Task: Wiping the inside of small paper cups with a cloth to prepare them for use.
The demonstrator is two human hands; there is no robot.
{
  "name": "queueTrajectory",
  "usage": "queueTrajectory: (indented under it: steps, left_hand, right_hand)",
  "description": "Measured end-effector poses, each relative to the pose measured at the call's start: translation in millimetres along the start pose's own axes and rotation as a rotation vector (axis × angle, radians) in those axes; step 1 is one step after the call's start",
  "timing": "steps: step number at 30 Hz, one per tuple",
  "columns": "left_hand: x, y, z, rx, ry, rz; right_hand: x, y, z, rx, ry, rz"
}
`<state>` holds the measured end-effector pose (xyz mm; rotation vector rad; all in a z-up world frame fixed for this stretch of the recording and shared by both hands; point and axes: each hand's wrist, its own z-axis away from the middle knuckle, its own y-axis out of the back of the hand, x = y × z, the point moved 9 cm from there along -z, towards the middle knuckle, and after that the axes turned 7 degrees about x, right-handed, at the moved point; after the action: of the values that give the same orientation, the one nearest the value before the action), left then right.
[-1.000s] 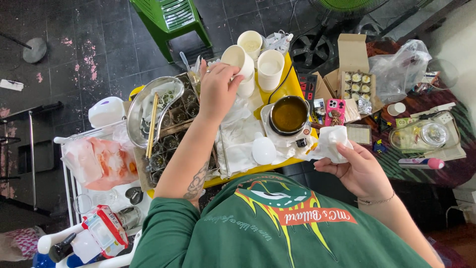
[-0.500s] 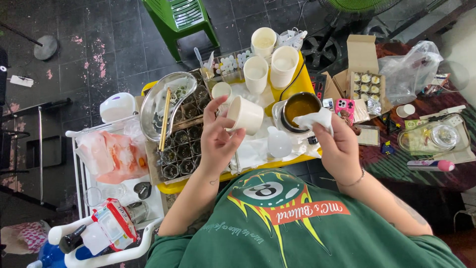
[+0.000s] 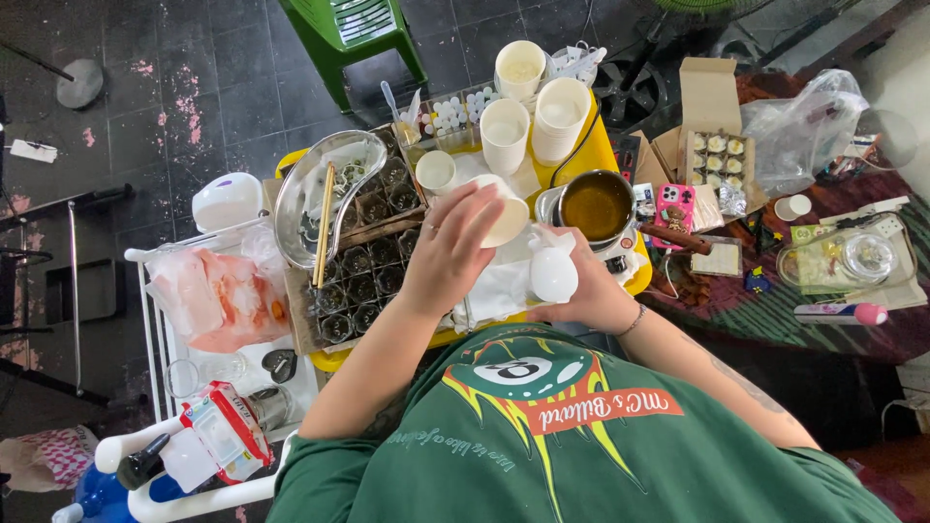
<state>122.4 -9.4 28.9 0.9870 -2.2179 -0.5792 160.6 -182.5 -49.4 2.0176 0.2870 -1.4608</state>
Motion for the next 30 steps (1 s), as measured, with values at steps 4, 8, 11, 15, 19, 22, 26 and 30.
queueTrajectory:
  steps: [4, 8, 11, 15, 19, 22, 26, 30]
  left_hand:
    - [22.9, -9.5, -24.1, -0.041, -0.16, -0.005]
    - [28.1, -21.6, -22.2, -0.053, -0.225, 0.004]
    - [25.8, -28.2, -17.6, -0.063, -0.232, 0.005]
    - [22.0, -28.8, -14.3, -0.075, -0.211, 0.017]
    - [20.7, -27.2, -12.9, -0.08, -0.198, 0.043]
    - [18.9, -26.3, -12.3, -0.074, -0.189, 0.037]
    - [14.6, -23.6, -9.9, -0.048, -0.138, 0.113]
    - [7.2, -19.6, -8.4, -0.005, -0.014, 0.12]
  right_hand:
    - [16.8, -6.8, -1.2, 0.001, 0.016, 0.043]
    - [11.0, -4.8, -5.3, 0.067, 0.102, 0.074]
    - [-2.3, -1.8, -10.9, 0.099, 0.144, 0.109]
    - [-8.1, -3.8, -13.2, 0.136, 0.152, 0.194]
    - [-5.4, -6.0, -11.5, 0.144, 0.182, 0.228]
    - [-9.0, -6.0, -13.0, 0.133, 0.149, 0.252]
    - [-4.5, -4.5, -11.2, 0.112, 0.032, 0.217]
    - [-7.3, -0.7, -5.2, 0.096, 0.107, 0.264]
